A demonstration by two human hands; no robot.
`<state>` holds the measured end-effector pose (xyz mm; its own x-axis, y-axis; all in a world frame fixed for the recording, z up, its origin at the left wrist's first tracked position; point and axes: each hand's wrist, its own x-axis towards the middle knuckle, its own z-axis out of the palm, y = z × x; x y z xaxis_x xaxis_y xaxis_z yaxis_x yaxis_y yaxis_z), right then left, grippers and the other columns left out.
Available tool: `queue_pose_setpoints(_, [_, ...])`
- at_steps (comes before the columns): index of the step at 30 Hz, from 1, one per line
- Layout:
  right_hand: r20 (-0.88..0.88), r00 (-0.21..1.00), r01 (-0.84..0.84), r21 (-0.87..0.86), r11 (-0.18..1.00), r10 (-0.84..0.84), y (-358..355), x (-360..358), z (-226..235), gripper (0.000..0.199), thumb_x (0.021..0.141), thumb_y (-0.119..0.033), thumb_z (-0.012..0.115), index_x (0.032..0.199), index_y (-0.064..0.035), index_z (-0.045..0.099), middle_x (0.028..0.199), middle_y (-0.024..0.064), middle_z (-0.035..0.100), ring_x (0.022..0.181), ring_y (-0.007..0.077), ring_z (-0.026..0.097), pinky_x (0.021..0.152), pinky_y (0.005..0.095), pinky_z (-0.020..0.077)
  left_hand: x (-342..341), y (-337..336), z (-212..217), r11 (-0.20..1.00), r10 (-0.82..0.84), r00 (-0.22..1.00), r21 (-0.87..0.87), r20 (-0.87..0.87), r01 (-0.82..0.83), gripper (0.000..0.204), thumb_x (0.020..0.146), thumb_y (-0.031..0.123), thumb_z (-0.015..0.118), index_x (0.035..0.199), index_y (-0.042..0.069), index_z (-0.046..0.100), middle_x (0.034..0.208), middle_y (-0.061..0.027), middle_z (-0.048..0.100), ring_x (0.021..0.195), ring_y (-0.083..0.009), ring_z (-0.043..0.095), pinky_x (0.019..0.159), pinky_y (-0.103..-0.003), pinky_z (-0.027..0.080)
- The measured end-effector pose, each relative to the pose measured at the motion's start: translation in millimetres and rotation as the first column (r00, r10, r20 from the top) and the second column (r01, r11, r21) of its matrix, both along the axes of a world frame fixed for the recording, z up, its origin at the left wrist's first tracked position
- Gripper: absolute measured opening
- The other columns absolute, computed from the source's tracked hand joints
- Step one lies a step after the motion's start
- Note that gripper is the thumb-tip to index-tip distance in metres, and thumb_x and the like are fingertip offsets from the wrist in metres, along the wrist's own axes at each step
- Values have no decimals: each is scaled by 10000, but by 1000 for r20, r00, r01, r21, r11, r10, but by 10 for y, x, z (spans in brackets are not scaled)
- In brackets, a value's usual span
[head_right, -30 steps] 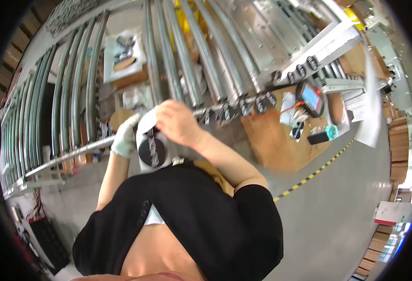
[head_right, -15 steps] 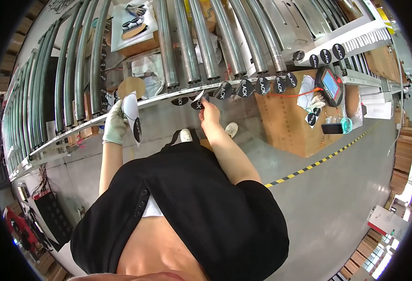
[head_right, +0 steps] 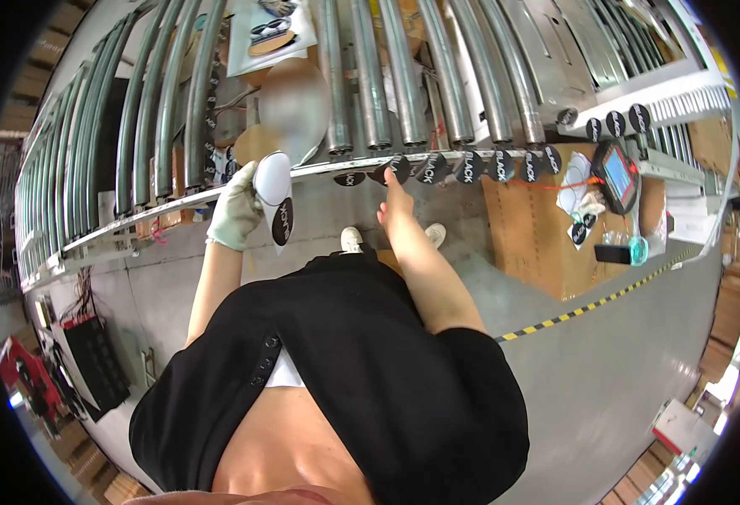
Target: Applying labels to components and sealing a large treadmill box with a tape dispenser.
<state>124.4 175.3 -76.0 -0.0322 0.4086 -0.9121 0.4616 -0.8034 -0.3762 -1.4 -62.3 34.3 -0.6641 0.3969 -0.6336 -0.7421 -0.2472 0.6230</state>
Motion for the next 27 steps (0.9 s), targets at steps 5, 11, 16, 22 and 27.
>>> queue_pose_setpoints(5, [-773,529,-430,112,896,351,-454,29,666,453,805,-340,709,1141,-75,563,1082,13,583,890,100,566,775,249,428,46,293,155,972,-55,984,236,170,13,179,912,272,565,968,110,617,747,30,611,516,-52,497,399,-176,317])
queue_pose_setpoints(11, [-885,376,-524,40,851,273,-481,-181,1003,256,850,-72,642,1084,23,601,989,60,651,889,122,612,820,266,482,105,431,173,987,-10,995,159,-95,25,210,910,313,571,920,106,606,720,35,595,525,-36,497,460,-174,364])
queue_pose_setpoints(16, [-831,414,-448,169,878,371,-449,-191,959,297,841,-110,661,1104,-5,571,1004,42,638,899,114,595,812,275,477,277,250,299,937,-350,874,-150,-338,317,158,870,242,637,813,99,601,638,45,559,478,-32,472,452,-155,351])
queue_pose_setpoints(22, [154,231,-6,988,-157,961,-514,-155,1432,418,639,-62,775,1021,-93,606,974,62,555,950,233,518,824,352,450,272,180,160,957,-285,926,-126,-248,261,159,881,232,623,795,99,603,657,37,575,503,-30,493,440,-170,343])
queue_pose_setpoints(27, [222,96,72,971,-230,970,-541,-191,1467,230,625,-54,764,818,-119,657,907,15,552,926,239,510,817,365,439,342,239,138,980,-122,990,151,-73,132,92,901,133,568,892,58,621,753,13,613,621,-51,564,532,-170,450])
